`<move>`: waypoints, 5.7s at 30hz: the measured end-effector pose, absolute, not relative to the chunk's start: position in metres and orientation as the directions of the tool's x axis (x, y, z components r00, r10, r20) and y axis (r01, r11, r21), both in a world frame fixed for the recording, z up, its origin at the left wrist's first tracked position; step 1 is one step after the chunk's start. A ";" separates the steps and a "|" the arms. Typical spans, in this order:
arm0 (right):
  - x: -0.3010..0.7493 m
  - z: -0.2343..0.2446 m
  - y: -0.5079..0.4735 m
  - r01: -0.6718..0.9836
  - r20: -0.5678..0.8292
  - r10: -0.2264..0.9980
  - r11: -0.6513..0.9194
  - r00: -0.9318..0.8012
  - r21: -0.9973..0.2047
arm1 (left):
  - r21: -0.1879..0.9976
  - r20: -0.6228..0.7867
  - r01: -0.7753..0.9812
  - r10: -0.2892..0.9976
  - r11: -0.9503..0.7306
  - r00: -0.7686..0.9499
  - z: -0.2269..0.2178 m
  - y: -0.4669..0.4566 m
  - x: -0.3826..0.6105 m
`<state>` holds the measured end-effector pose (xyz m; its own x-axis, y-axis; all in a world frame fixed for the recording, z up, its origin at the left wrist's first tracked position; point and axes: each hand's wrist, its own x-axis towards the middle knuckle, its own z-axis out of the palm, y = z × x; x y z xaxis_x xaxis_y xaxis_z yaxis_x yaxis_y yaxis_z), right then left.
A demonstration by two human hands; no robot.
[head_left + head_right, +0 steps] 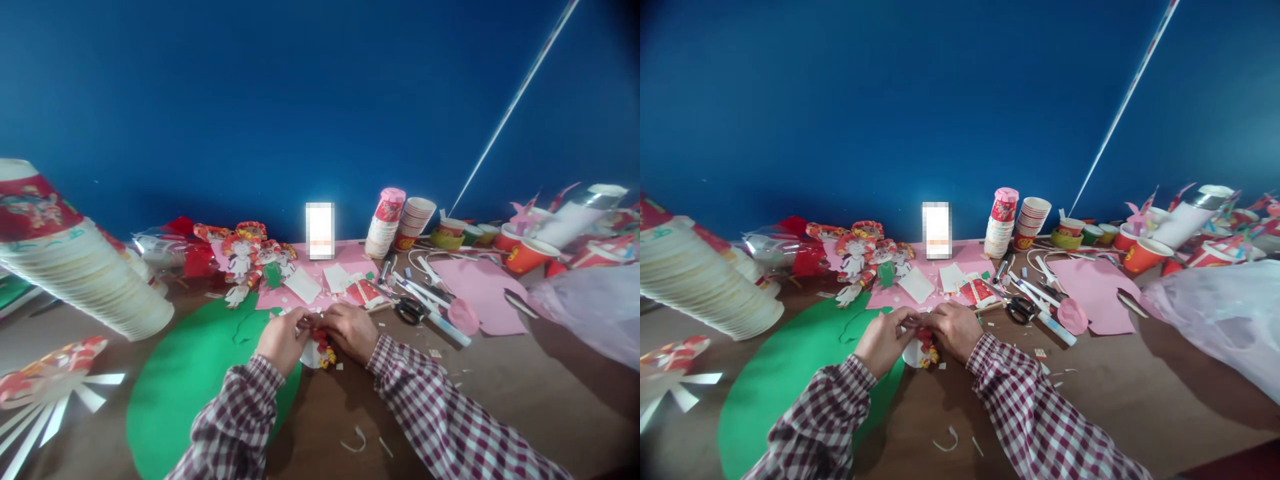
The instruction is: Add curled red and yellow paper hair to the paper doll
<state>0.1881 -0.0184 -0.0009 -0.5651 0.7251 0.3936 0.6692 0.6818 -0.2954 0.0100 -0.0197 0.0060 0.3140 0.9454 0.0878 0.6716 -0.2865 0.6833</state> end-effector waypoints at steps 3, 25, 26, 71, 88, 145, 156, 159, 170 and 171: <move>0.188 0.000 -0.019 0.673 0.399 0.729 0.677 -0.556 -0.299 | 0.663 0.102 0.681 0.939 -0.310 0.327 0.006 -0.020 0.010; 0.189 -0.001 -0.018 0.662 0.411 0.753 0.652 -0.513 -0.369 | 0.604 0.209 0.702 0.925 -0.378 0.318 0.002 -0.020 0.013; 0.189 -0.001 -0.018 0.664 0.411 0.753 0.652 -0.514 -0.366 | 0.604 0.208 0.702 0.925 -0.376 0.317 0.002 -0.020 0.013; 0.196 -0.005 -0.010 0.870 0.343 0.848 0.472 -0.403 -0.144 | 0.489 0.276 0.766 0.907 -0.418 0.318 0.009 -0.022 0.014; 0.193 -0.009 -0.011 0.866 0.369 0.846 0.469 -0.385 -0.173 | 0.344 0.143 0.924 0.982 -0.165 0.122 -0.001 -0.005 -0.013; 0.191 -0.004 -0.016 0.848 0.380 0.832 0.497 -0.406 -0.184 | 0.888 0.167 0.402 0.971 -0.223 0.171 0.005 -0.011 0.009; 0.191 0.003 -0.020 0.798 0.525 0.787 0.524 -0.322 -0.296 | 0.989 -0.059 0.146 0.978 0.029 0.202 -0.009 -0.013 0.015; 0.190 0.007 -0.023 0.764 0.552 0.756 0.573 -0.353 -0.297 | 0.994 -0.094 0.081 0.968 0.077 0.235 -0.008 -0.014 0.016; 0.190 0.006 -0.023 0.736 0.566 0.713 0.628 -0.414 -0.254 | 0.985 -0.064 0.172 0.943 0.007 0.327 -0.008 -0.015 0.014; 0.190 0.006 -0.022 0.735 0.567 0.711 0.630 -0.416 -0.251 | 0.985 -0.060 0.174 0.945 0.003 0.323 -0.007 -0.015 0.014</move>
